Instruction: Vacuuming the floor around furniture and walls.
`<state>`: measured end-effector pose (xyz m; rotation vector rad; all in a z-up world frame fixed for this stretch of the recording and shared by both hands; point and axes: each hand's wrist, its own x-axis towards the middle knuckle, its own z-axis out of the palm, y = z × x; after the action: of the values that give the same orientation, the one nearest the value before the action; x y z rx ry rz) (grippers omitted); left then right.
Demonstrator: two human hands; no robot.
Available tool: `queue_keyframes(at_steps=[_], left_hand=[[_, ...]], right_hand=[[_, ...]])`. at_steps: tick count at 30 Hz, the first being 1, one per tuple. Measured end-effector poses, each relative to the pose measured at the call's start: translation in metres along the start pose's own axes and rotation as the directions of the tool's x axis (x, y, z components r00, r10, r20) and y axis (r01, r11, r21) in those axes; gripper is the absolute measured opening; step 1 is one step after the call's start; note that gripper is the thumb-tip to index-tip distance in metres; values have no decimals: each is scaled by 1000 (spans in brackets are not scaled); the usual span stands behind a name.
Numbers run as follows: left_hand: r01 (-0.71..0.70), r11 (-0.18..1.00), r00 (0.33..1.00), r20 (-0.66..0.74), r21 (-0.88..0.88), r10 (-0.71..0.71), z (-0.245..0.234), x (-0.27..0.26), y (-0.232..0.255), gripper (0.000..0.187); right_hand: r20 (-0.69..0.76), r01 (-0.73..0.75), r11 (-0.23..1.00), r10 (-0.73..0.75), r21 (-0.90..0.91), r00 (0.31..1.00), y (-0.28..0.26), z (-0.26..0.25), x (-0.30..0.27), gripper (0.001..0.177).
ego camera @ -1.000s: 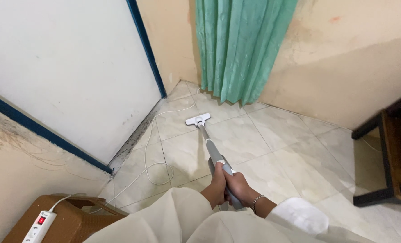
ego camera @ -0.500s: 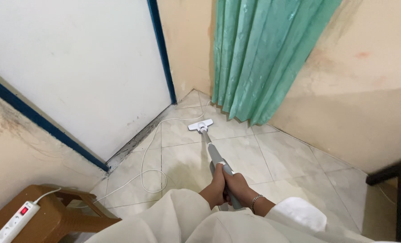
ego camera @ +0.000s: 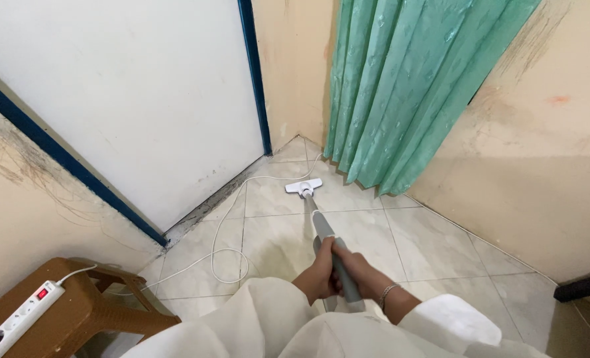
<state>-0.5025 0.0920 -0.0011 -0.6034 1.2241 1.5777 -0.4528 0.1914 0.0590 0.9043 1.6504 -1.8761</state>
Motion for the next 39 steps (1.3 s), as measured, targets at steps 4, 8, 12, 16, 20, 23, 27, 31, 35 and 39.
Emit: queue_keyframes(at_steps=[4,8,12,16,20,23,27,31,35,39], left_hand=[[6,996,988,157,-93,9,-3,-8,18,70],[-24,992,975,218,-126,52,-7,-54,40,56],[17,979,844,528,-202,95,-43,-51,47,46],[77,970,865,499,-229,50,-55,-117,50,47],[9,996,880,473,-93,36,-64,-170,44,44],[6,1000,904,427,-19,3,-84,-175,28,49],[26,996,888,459,-83,15,-98,-161,-6,59],[14,1000,914,405,10,-17,-95,-198,-18,63],[9,1000,940,342,-25,0,-98,-222,-26,67],[-9,993,929,367,-120,53,-102,-238,-31,59]], right_hand=[[84,-94,976,78,196,993,-12,-10,9,60],[210,7,933,-88,360,974,-30,6,-25,34],[242,65,866,-210,496,947,-40,36,-75,30],[270,94,807,-301,582,915,-33,63,-109,34],[290,98,848,-283,520,914,-17,90,-124,32],[248,121,897,-244,426,937,-8,121,-136,35],[72,126,952,-151,281,986,-1,150,-170,47],[50,113,943,-135,313,990,14,161,-185,44],[56,101,927,-129,361,990,15,176,-201,45],[35,78,951,-92,299,995,24,180,-189,58]])
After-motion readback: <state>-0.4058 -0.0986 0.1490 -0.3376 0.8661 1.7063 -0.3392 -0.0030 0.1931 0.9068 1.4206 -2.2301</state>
